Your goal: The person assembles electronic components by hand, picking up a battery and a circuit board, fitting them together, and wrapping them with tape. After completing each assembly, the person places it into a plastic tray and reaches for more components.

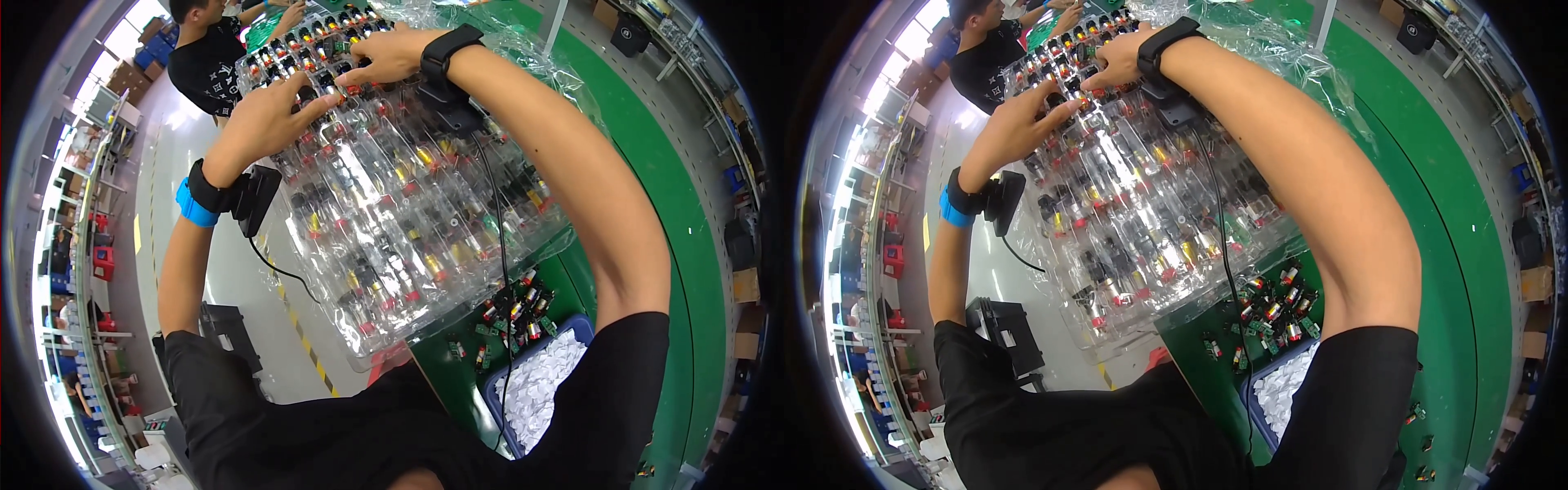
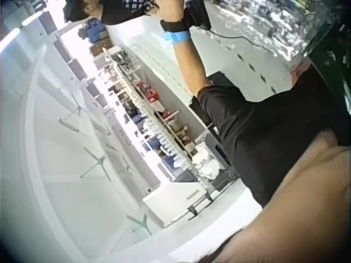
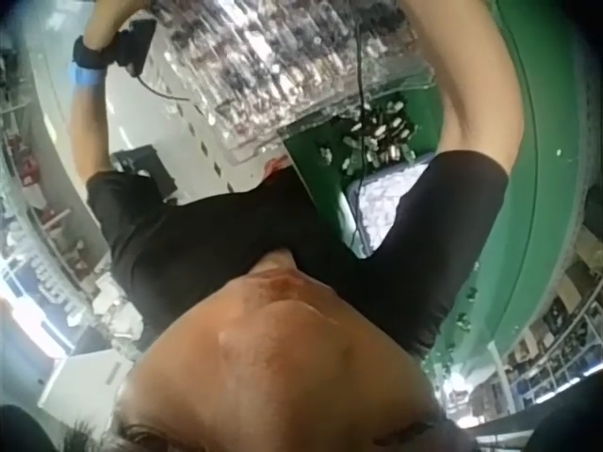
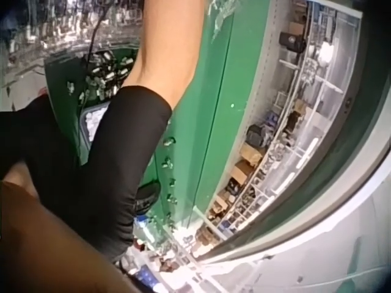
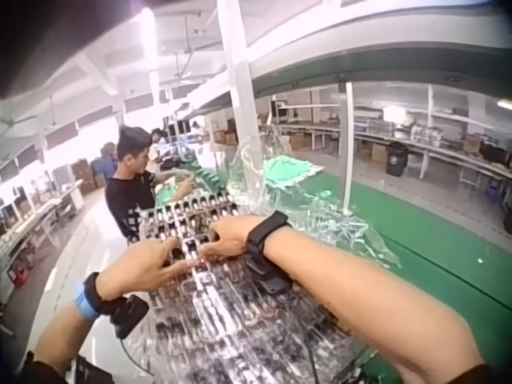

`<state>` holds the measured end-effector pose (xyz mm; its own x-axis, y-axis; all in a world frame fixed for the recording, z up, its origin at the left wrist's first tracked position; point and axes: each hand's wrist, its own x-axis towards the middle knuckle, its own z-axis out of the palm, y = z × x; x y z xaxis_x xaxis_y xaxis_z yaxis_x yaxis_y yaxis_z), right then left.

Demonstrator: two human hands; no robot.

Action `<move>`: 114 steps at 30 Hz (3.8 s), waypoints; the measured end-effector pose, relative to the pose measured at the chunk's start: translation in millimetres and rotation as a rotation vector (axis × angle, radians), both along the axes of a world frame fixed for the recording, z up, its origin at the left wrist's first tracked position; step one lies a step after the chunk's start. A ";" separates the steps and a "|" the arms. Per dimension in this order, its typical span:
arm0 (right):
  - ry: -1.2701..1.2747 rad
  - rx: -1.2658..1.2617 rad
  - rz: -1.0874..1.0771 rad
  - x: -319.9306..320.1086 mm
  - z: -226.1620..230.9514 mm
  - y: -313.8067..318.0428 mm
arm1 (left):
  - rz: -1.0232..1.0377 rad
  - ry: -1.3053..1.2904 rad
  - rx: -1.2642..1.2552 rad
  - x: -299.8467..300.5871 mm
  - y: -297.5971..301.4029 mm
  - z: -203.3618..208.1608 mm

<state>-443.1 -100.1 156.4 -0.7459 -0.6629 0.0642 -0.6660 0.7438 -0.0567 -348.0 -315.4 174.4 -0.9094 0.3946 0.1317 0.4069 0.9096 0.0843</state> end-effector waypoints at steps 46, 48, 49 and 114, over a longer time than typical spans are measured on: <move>0.193 -0.288 0.064 -1.1 -6.9 36.4 | -0.158 0.374 0.260 13.2 3.0 -15.3; 0.198 -0.306 0.049 0.9 -0.7 37.4 | -0.133 0.286 0.331 10.0 0.7 -16.2; 0.108 -0.327 0.040 0.0 6.5 38.8 | -0.137 0.289 0.331 9.3 0.5 -14.5; 0.264 0.097 -0.141 19.0 -7.8 72.5 | -0.240 0.501 -0.196 -21.3 43.0 -22.3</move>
